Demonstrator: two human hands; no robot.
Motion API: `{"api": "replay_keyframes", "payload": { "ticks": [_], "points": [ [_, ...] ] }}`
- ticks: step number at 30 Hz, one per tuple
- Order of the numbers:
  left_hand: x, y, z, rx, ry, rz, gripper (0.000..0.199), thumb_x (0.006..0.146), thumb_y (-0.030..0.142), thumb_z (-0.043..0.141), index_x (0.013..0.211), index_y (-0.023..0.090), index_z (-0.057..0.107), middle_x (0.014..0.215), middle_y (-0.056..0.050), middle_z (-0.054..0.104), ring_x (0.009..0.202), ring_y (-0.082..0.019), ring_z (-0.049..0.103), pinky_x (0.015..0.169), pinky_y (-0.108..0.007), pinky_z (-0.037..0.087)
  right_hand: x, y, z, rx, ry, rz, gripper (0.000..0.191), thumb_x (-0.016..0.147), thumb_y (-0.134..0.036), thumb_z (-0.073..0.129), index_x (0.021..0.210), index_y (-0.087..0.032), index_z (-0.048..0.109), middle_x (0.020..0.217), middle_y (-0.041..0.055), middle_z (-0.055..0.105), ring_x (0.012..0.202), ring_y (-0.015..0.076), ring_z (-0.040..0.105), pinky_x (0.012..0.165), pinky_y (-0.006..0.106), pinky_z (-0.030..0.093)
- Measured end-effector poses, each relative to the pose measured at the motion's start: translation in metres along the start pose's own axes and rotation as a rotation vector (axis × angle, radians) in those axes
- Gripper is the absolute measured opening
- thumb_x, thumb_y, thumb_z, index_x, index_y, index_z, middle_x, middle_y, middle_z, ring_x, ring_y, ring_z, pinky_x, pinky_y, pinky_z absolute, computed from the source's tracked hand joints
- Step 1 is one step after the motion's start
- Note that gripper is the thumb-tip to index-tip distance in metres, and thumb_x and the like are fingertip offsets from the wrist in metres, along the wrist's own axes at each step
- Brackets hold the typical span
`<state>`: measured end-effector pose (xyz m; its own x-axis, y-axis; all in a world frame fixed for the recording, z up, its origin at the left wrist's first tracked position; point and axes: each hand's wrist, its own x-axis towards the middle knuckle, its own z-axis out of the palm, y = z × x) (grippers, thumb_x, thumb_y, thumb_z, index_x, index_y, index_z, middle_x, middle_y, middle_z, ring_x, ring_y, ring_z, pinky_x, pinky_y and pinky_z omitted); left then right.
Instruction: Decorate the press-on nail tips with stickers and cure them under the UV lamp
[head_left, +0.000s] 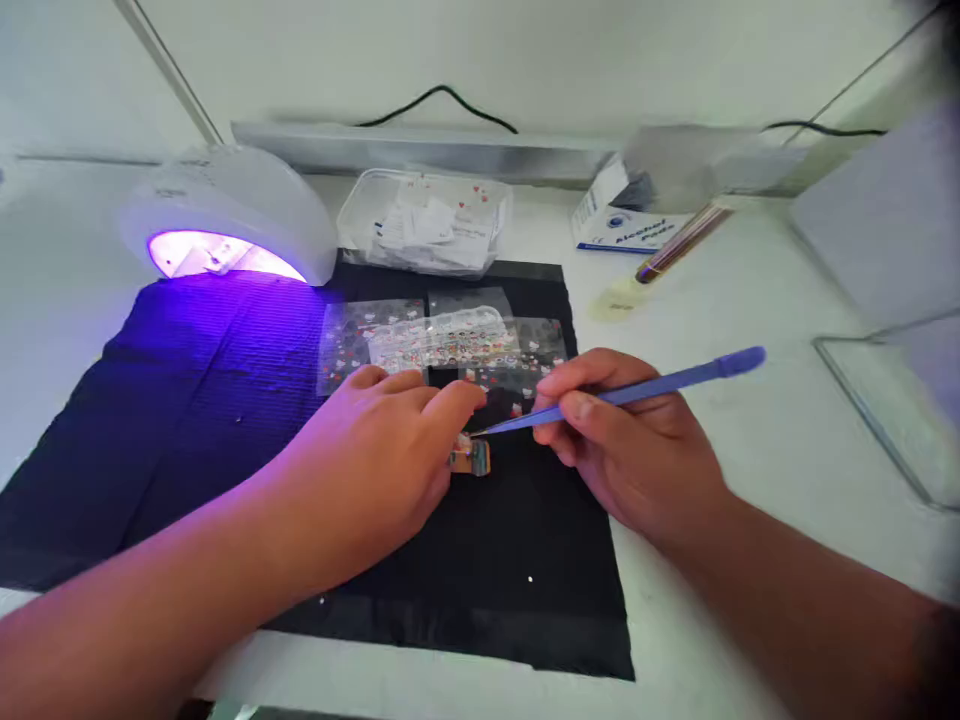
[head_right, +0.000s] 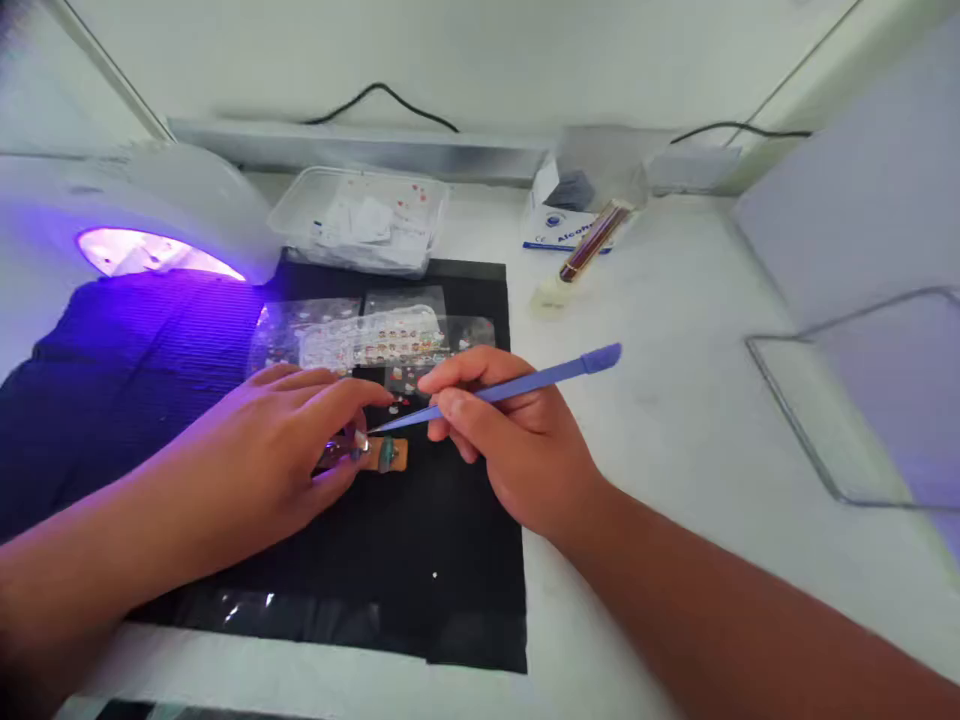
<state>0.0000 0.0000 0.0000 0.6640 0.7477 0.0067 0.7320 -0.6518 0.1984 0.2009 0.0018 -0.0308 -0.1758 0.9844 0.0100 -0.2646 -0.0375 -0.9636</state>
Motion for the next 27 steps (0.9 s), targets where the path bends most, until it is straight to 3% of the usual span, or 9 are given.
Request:
{"api": "replay_keyframes", "payload": {
  "ticks": [8,17,27],
  "points": [
    [-0.0026,-0.0006,-0.0001,-0.036,0.012,0.029,0.031,0.083,0.012,0.053,0.113,0.019,0.052,0.09,-0.004,0.07,0.087,-0.025,0.068,0.082,-0.045,0.05,-0.004,0.0026,-0.0007,-0.037,-0.022,0.007,0.006,0.079,-0.019,0.068,0.078,-0.024,0.071,0.057,-0.0028,0.063,0.045,0.0081,0.047,0.04,0.021,0.034],
    [-0.0015,-0.0006,-0.0021,0.001,-0.008,0.036,0.027,0.085,0.014,0.051,0.111,0.018,0.055,0.082,-0.003,0.067,0.081,-0.024,0.065,0.076,-0.042,0.047,-0.0071,0.0047,-0.0001,-0.053,0.006,0.035,0.008,0.078,-0.017,0.066,0.078,-0.024,0.071,0.058,-0.0017,0.064,0.047,0.0085,0.049,0.04,0.021,0.034],
    [-0.0028,-0.0019,-0.0077,0.042,-0.059,0.023,0.03,0.086,0.019,0.053,0.116,0.021,0.053,0.09,-0.005,0.069,0.088,-0.027,0.064,0.079,-0.046,0.044,-0.0082,0.0077,-0.0026,-0.088,-0.03,0.044,0.013,0.083,-0.017,0.062,0.082,-0.025,0.072,0.06,-0.0024,0.065,0.049,0.0076,0.05,0.043,0.019,0.037]
  ]
}}
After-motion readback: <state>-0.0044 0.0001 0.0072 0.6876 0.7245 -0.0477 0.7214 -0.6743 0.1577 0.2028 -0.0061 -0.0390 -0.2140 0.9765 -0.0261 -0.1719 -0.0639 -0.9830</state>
